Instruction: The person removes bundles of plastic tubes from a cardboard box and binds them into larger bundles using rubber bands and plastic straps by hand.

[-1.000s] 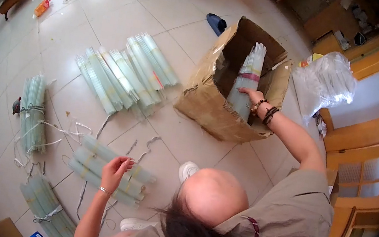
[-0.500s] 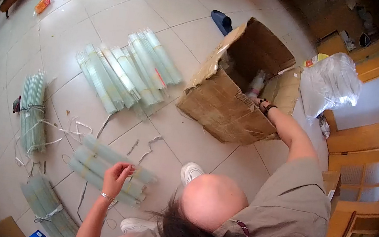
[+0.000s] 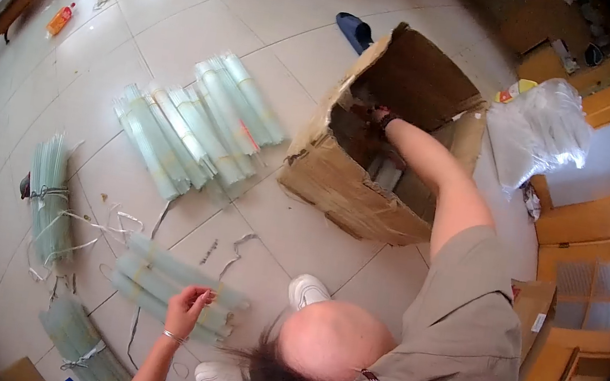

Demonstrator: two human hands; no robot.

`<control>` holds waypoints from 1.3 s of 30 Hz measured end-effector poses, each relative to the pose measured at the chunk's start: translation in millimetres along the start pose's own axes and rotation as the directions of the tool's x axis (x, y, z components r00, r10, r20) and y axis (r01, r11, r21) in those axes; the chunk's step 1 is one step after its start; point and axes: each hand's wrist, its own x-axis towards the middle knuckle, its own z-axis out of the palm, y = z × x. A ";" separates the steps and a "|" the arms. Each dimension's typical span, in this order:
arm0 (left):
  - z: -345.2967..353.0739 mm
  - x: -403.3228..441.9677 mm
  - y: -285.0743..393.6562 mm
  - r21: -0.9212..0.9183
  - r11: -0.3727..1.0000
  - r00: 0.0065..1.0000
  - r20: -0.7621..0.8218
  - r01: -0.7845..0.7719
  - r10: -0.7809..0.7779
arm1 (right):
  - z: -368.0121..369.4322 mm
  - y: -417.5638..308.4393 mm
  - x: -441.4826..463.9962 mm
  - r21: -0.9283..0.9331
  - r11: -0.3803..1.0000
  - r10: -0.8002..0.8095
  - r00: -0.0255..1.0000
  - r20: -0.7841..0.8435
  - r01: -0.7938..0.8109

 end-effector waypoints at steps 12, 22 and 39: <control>14.3 -2.2 2.5 0.017 0.987 0.987 -0.015 0.160 -0.160 | 73.4 9.9 21.0 0.799 0.574 -0.180 0.979 -0.095 0.182; 9.1 8.9 -1.6 -0.034 0.991 0.992 -0.004 0.127 -0.127 | 136.7 117.5 69.3 0.951 0.308 -0.354 0.932 0.077 0.038; 14.7 15.0 -15.6 0.122 0.991 0.996 0.063 0.048 -0.056 | 83.8 42.3 77.7 0.096 0.995 0.058 0.578 -0.814 0.035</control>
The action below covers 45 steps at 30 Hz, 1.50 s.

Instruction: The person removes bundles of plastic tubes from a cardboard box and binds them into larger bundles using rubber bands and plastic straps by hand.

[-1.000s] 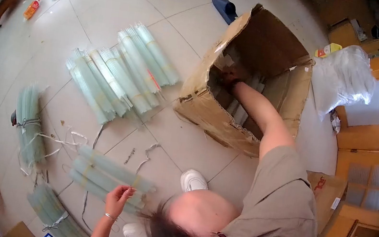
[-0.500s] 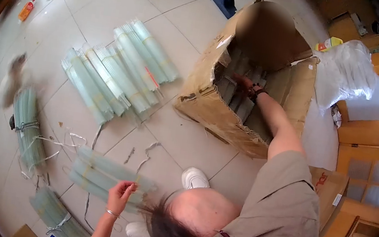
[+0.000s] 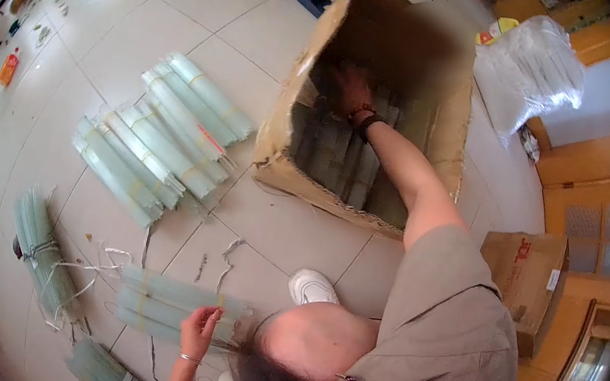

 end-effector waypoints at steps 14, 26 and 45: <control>5.3 -24.8 12.4 0.230 0.973 0.999 -0.042 0.005 0.004 | -13.7 -55.8 -1.0 -0.346 0.842 -0.290 0.889 0.355 0.413; -15.7 -39.4 11.6 0.294 0.950 0.993 -0.079 0.103 -0.083 | -11.9 -45.2 24.5 -0.083 0.989 -0.043 0.778 0.627 0.121; -19.5 -2.9 23.3 0.352 0.936 0.993 -0.112 0.004 0.038 | -29.9 9.0 -22.5 0.201 0.958 0.070 0.843 0.534 -0.206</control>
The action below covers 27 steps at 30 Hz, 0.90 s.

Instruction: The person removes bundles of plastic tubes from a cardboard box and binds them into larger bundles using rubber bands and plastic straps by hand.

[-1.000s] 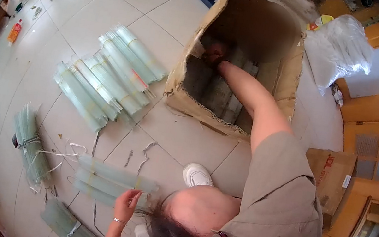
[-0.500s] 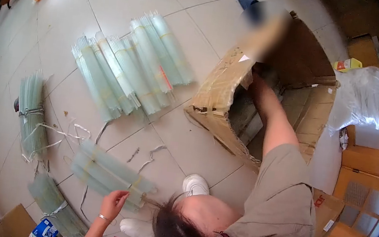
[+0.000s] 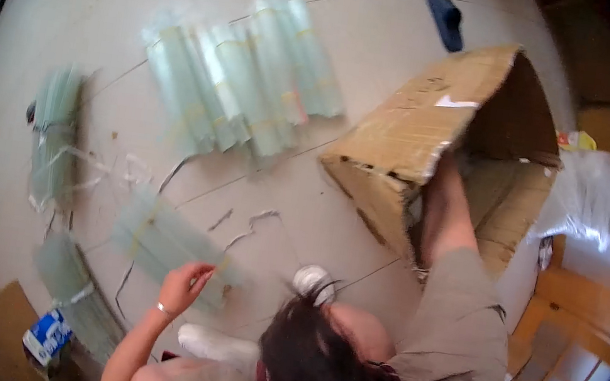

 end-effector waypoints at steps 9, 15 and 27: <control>-9.0 -24.9 -10.7 0.103 0.987 0.991 -0.038 -0.124 0.128 | -38.8 -23.0 1.0 0.476 0.872 -0.006 0.975 -0.223 0.114; -20.6 -22.1 -0.5 0.133 0.967 0.974 -0.036 -0.218 0.224 | -111.2 -117.6 -23.9 0.655 0.663 -0.147 0.920 -0.362 0.363; -48.9 -35.1 -0.7 0.035 0.927 0.925 -0.055 -0.373 0.375 | -468.3 -363.1 -238.7 -0.115 0.456 -0.879 0.426 -0.216 0.882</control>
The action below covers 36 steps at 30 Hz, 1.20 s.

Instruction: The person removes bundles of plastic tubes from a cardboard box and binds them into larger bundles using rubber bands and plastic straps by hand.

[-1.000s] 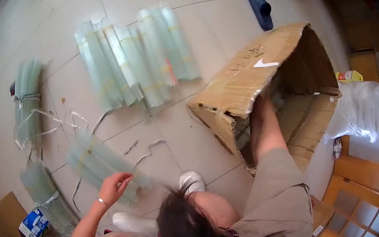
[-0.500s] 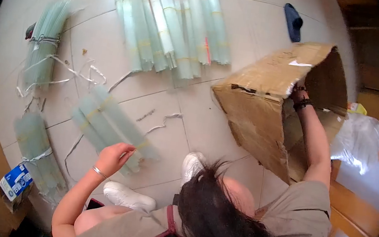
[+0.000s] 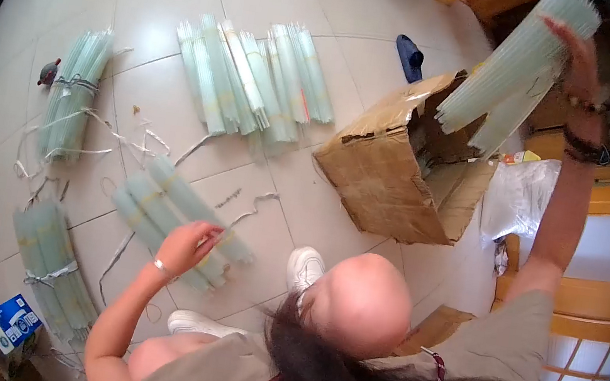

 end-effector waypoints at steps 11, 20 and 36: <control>-68.7 46.6 114.1 -0.645 0.703 0.953 -0.229 -0.300 0.196 | 285.8 -306.6 55.1 0.729 0.681 -0.435 0.838 0.330 0.066; 56.8 27.1 -33.9 -0.694 0.698 0.964 -0.267 -0.176 -0.022 | 439.3 -334.9 -88.7 0.928 0.344 -0.689 0.709 0.147 0.142; 52.3 27.6 -33.9 -0.445 0.870 0.921 -0.389 -0.211 0.025 | 464.8 -298.0 -130.2 0.958 0.201 -0.715 0.699 0.000 0.205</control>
